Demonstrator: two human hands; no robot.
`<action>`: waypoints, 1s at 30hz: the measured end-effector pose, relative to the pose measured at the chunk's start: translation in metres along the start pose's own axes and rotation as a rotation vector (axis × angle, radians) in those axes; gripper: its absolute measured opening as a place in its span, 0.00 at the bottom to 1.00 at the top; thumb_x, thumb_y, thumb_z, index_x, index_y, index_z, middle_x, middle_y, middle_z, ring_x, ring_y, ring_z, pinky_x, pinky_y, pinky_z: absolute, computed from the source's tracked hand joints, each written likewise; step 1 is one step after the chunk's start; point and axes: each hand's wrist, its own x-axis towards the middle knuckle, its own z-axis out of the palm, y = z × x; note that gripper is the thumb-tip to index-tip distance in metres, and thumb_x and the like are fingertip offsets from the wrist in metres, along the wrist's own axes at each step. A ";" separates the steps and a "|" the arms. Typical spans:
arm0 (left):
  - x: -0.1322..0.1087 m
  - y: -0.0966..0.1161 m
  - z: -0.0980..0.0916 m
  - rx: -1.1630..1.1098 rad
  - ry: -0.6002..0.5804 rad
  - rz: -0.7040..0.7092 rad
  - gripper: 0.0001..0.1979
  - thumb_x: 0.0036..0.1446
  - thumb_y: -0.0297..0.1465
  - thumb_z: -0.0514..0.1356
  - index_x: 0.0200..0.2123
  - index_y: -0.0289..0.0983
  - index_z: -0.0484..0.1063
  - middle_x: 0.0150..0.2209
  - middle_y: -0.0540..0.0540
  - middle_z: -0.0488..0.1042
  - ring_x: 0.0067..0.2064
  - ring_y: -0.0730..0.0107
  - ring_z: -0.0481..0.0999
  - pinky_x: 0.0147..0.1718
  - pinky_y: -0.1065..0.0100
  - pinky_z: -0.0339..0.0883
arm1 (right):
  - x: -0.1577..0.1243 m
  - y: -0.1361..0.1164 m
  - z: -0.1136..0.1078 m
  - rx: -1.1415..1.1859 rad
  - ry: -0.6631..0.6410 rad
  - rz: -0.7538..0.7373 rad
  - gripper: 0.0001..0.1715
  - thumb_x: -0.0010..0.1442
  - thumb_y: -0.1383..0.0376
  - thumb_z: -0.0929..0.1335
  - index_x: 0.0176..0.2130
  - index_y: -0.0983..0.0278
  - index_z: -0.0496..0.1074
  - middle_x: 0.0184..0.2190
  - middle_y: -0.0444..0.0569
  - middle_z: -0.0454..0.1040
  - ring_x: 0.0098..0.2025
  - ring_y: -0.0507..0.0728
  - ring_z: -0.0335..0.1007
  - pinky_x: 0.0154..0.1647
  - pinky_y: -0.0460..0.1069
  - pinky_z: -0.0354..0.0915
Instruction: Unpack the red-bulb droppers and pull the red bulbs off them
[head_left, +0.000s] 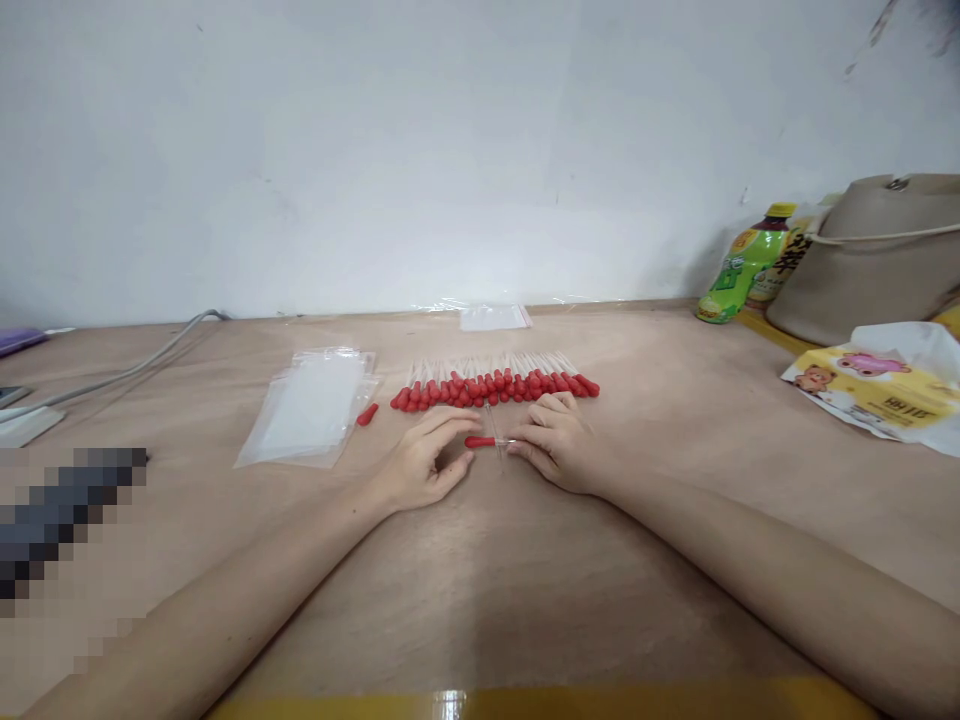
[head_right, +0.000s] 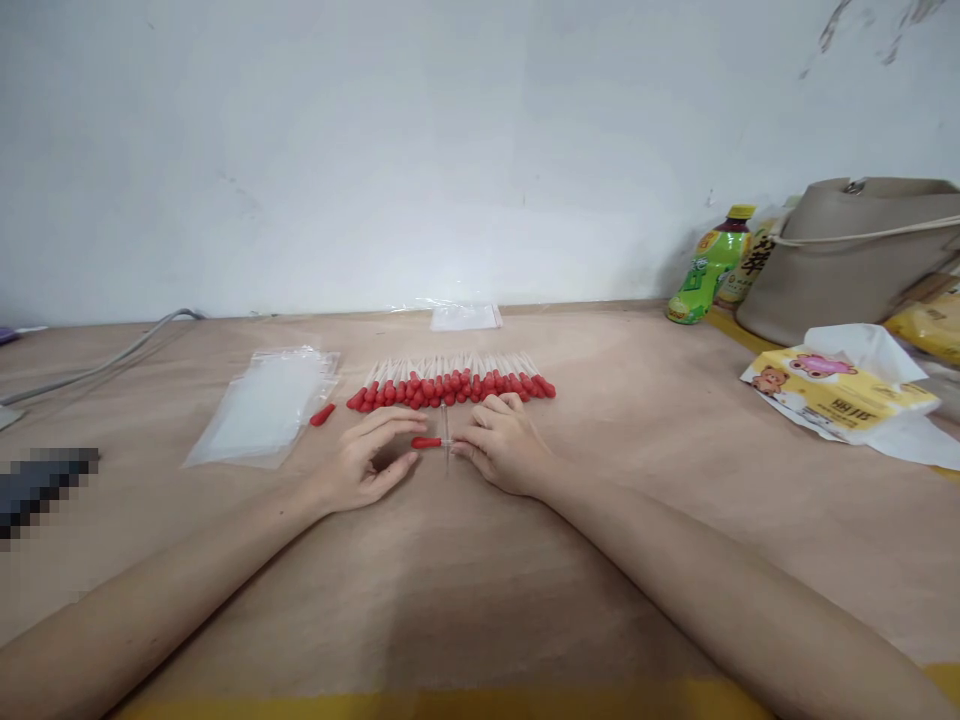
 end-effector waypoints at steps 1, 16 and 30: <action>0.002 0.000 0.002 0.001 -0.009 0.002 0.17 0.54 0.29 0.56 0.48 0.35 0.65 0.48 0.40 0.69 0.50 0.63 0.67 0.49 0.59 0.64 | 0.001 -0.001 0.000 -0.002 -0.008 -0.001 0.15 0.61 0.59 0.61 0.33 0.62 0.73 0.25 0.46 0.66 0.33 0.54 0.56 0.37 0.52 0.50; 0.005 -0.002 0.020 0.084 0.060 0.128 0.09 0.56 0.28 0.55 0.41 0.34 0.70 0.40 0.43 0.75 0.47 0.66 0.72 0.47 0.62 0.68 | 0.002 -0.004 0.012 0.240 0.142 -0.147 0.08 0.60 0.67 0.62 0.35 0.65 0.71 0.30 0.49 0.72 0.38 0.53 0.64 0.44 0.51 0.62; 0.002 0.001 0.012 0.125 -0.075 0.088 0.09 0.59 0.29 0.51 0.39 0.35 0.70 0.39 0.43 0.75 0.45 0.65 0.73 0.49 0.60 0.66 | 0.001 -0.009 0.000 0.070 0.145 -0.232 0.11 0.60 0.69 0.60 0.31 0.64 0.70 0.26 0.49 0.69 0.36 0.54 0.65 0.42 0.54 0.67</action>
